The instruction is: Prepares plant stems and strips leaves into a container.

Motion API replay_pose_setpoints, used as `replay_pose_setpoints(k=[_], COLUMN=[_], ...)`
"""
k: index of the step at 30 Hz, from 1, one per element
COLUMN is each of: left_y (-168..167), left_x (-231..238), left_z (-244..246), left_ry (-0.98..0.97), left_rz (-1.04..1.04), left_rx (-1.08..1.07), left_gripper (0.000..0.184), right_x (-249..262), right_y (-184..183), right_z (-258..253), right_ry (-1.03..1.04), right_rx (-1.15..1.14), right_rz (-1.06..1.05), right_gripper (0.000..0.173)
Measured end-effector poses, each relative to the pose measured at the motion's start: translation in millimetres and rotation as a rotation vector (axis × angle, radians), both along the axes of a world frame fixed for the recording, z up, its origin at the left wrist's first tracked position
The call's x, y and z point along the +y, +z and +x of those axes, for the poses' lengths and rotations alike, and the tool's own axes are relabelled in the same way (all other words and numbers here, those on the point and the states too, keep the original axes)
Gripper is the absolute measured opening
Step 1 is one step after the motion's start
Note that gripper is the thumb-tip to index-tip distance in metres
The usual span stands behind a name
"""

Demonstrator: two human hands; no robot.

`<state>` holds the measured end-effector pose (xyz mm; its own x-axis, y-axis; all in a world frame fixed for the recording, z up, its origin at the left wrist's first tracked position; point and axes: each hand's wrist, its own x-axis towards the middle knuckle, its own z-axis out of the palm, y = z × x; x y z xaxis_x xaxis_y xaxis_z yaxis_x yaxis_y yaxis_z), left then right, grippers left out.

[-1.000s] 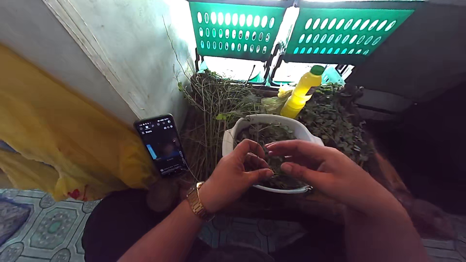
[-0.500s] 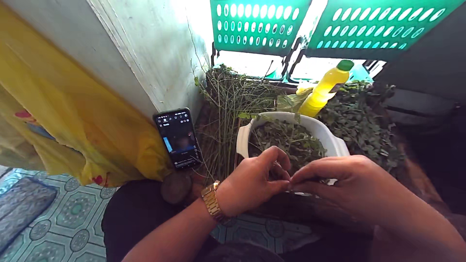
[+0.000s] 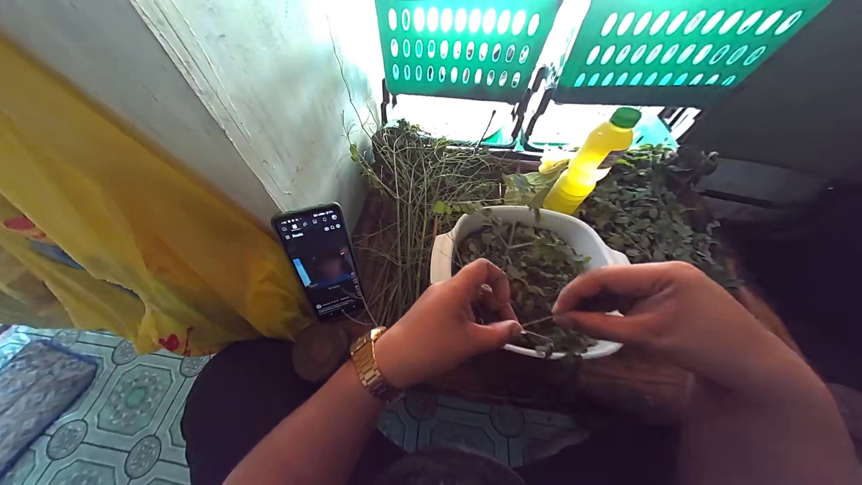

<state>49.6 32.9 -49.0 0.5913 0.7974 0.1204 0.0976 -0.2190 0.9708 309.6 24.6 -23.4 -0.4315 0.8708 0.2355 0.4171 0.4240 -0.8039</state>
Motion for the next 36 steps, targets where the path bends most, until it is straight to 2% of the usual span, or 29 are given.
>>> replay_pose_setpoints(k=[6,9,11,13,15,18,23,30,36], left_y=[-1,-4,-5,-5,-6,-9,-16,-16,-16], left_x=[6,4,4,3,1,-2,-7,-9,-10], left_z=[-4,-4,-2,2,6,12,19,21,21], left_ry=[0.344,0.437,0.452,0.446,0.411,0.359,0.329,0.362,0.363], left_rz=[-0.092,-0.110,-0.131,-0.173,-0.209,-0.241,-0.201,-0.143,-0.160], left_rx=[-0.086,-0.210,-0.286,-0.345,-0.388,-0.435,-0.491,-0.488,-0.497], left_gripper=[0.017,0.017,0.018,0.018,0.019,0.019,0.021,0.021,0.023], right_x=[8,7,4,0,-3,-4,-9,-11,-9], right_y=[-2,-6,-10,-12,-16,-23,-29,-21,-22], right_z=[2,-4,-10,-23,-37,-55,-72,-72,-67], right_ry=[-0.409,-0.439,-0.409,-0.374,-0.320,-0.234,-0.323,-0.300,-0.274], right_rx=[0.032,-0.072,-0.188,-0.185,-0.043,0.313,0.643,0.779,0.852], right_rz=[0.089,0.133,0.183,0.167,0.058,-0.076,-0.265,-0.472,-0.484], right_gripper=[0.011,0.012,0.020,0.024,0.030,0.035,0.015,0.015,0.013])
